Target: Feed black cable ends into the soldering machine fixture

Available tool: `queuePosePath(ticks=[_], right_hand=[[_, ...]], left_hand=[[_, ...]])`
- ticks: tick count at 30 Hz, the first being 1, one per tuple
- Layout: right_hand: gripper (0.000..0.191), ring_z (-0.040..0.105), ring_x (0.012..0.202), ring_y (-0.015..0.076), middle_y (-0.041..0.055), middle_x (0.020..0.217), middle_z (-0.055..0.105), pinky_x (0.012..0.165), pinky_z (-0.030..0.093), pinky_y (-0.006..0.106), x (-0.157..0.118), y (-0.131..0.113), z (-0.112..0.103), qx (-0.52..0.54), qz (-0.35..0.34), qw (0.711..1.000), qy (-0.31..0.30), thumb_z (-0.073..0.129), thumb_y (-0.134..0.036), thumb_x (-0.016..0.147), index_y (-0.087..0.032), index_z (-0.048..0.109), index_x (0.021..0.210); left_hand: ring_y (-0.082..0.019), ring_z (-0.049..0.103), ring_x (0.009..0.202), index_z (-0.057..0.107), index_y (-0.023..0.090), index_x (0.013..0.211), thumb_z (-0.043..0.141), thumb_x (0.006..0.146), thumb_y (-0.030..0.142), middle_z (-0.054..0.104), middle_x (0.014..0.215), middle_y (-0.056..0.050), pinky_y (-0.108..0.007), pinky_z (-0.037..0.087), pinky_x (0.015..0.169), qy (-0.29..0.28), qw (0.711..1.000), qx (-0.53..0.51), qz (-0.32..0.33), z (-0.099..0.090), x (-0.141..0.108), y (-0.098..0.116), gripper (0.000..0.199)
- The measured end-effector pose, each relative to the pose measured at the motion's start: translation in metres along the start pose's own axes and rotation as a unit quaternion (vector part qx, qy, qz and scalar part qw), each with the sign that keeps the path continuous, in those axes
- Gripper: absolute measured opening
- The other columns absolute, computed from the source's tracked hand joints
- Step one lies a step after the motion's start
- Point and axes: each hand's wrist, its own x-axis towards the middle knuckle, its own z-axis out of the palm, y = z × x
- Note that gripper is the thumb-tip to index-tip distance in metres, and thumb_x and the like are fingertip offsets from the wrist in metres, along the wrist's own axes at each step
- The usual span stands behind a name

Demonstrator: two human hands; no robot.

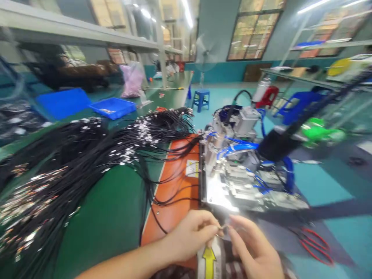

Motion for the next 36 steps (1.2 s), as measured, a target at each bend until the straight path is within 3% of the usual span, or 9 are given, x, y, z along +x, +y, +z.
queuePosePath(ticks=[4, 10, 17, 20, 27, 36], right_hand=[[0.026, 0.048, 0.047, 0.0132, -0.0014, 0.055, 0.053, 0.045, 0.04, 0.024, 0.006, -0.004, -0.004, 0.051, 0.044, 0.998, 0.009, 0.067, -0.041, 0.074, -0.018, 0.064, 0.085], [0.025, 0.042, 0.049, 0.0097, -0.001, 0.064, 0.055, 0.049, 0.035, 0.023, 0.004, -0.009, -0.006, 0.156, 0.102, 0.982, -0.039, 0.067, -0.041, 0.074, -0.017, 0.062, 0.08], [0.018, 0.04, 0.05, 0.0094, -0.0027, 0.058, 0.052, 0.05, 0.035, 0.022, 0.002, -0.019, -0.01, 0.158, 0.107, 0.979, -0.069, 0.066, -0.035, 0.076, -0.017, 0.064, 0.076], [0.015, 0.042, 0.051, 0.0103, -0.0019, 0.062, 0.054, 0.05, 0.037, 0.023, -0.001, -0.018, -0.012, 0.127, 0.085, 0.986, -0.068, 0.063, -0.033, 0.077, -0.019, 0.065, 0.078], [0.004, 0.051, 0.067, 0.0146, 0.0017, 0.075, 0.058, 0.062, 0.041, 0.026, -0.004, -0.011, -0.011, -0.01, -0.051, 0.998, -0.029, 0.061, -0.02, 0.079, -0.019, 0.064, 0.077], [0.007, 0.05, 0.065, 0.0139, 0.0011, 0.073, 0.056, 0.061, 0.04, 0.026, -0.01, -0.008, -0.007, -0.031, -0.074, 0.997, -0.021, 0.058, -0.019, 0.081, -0.019, 0.06, 0.075]], left_hand=[[-0.01, 0.044, 0.056, 0.058, 0.012, 0.077, 0.053, 0.081, 0.025, 0.05, 0.058, 0.004, -0.021, 0.033, 0.055, -0.008, 1.0, 0.026, -0.004, -0.001, 0.002, 0.011, 0.014], [-0.011, 0.049, 0.056, 0.058, 0.013, 0.072, 0.057, 0.079, 0.026, 0.055, 0.059, 0.002, -0.022, 0.035, 0.054, 0.007, 0.995, 0.099, -0.015, 0.003, 0.0, 0.012, 0.014], [-0.012, 0.048, 0.058, 0.06, 0.014, 0.073, 0.056, 0.08, 0.027, 0.056, 0.061, 0.001, -0.022, 0.036, 0.054, 0.017, 0.99, 0.142, -0.002, 0.004, 0.002, 0.012, 0.015], [-0.011, 0.047, 0.058, 0.06, 0.014, 0.073, 0.055, 0.081, 0.027, 0.055, 0.061, 0.001, -0.022, 0.035, 0.054, 0.016, 0.989, 0.149, -0.001, 0.005, 0.001, 0.013, 0.016], [-0.011, 0.046, 0.057, 0.058, 0.014, 0.072, 0.055, 0.082, 0.029, 0.054, 0.061, 0.001, -0.021, 0.033, 0.052, 0.009, 0.991, 0.135, -0.008, 0.005, 0.0, 0.013, 0.018], [-0.011, 0.046, 0.057, 0.058, 0.014, 0.073, 0.055, 0.082, 0.029, 0.053, 0.059, 0.002, -0.022, 0.035, 0.053, -0.005, 0.992, 0.128, -0.012, 0.003, 0.001, 0.01, 0.018]])
